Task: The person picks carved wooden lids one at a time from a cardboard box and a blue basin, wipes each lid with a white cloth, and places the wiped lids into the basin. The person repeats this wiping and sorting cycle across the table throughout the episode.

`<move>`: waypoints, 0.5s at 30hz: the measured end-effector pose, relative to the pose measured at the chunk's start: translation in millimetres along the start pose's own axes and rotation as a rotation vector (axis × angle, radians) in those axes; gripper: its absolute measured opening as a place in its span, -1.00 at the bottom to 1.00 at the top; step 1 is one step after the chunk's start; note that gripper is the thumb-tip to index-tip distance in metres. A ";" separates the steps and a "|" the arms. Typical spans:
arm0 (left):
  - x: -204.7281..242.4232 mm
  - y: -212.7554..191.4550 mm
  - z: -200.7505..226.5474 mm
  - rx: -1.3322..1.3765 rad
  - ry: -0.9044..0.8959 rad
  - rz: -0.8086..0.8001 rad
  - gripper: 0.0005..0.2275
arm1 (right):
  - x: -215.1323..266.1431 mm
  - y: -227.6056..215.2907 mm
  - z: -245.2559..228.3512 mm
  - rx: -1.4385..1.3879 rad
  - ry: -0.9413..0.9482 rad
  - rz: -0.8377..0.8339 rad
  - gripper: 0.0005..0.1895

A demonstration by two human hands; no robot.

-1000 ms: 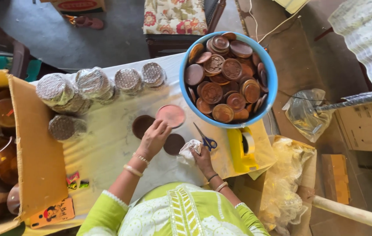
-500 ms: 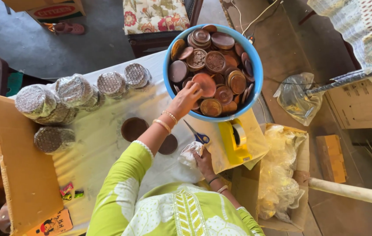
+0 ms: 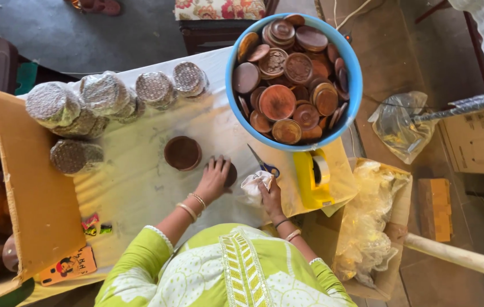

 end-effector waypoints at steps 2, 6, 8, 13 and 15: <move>8.4 11.0 -8.3 0.040 -0.029 -0.052 -0.02 | -7.6 10.6 -11.3 -0.013 -0.039 -0.027 -0.67; 6.6 -14.0 -4.0 0.177 -0.242 -0.132 -0.11 | -22.3 36.2 -31.1 -0.089 -0.060 -0.036 -0.67; 10.5 -17.1 -1.2 0.236 -0.315 -0.058 -0.10 | -29.0 58.1 -33.9 -0.105 -0.064 -0.082 -0.65; 28.4 31.0 -13.7 0.327 -0.360 0.059 -0.22 | -27.9 99.4 -40.5 -0.130 -0.021 -0.219 -0.57; 14.2 4.5 -11.1 0.907 -0.660 -0.042 -0.41 | -37.6 99.8 -48.8 -0.175 0.051 -0.179 -0.62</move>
Point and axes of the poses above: each hand's wrist, its own x-axis away from the middle knuckle, its own y-axis out of the palm, z = x × y, the point moved 3 cm from there along -x, towards the middle knuckle, and after that the axes turned 6 degrees about z, right-handed, at the moved point
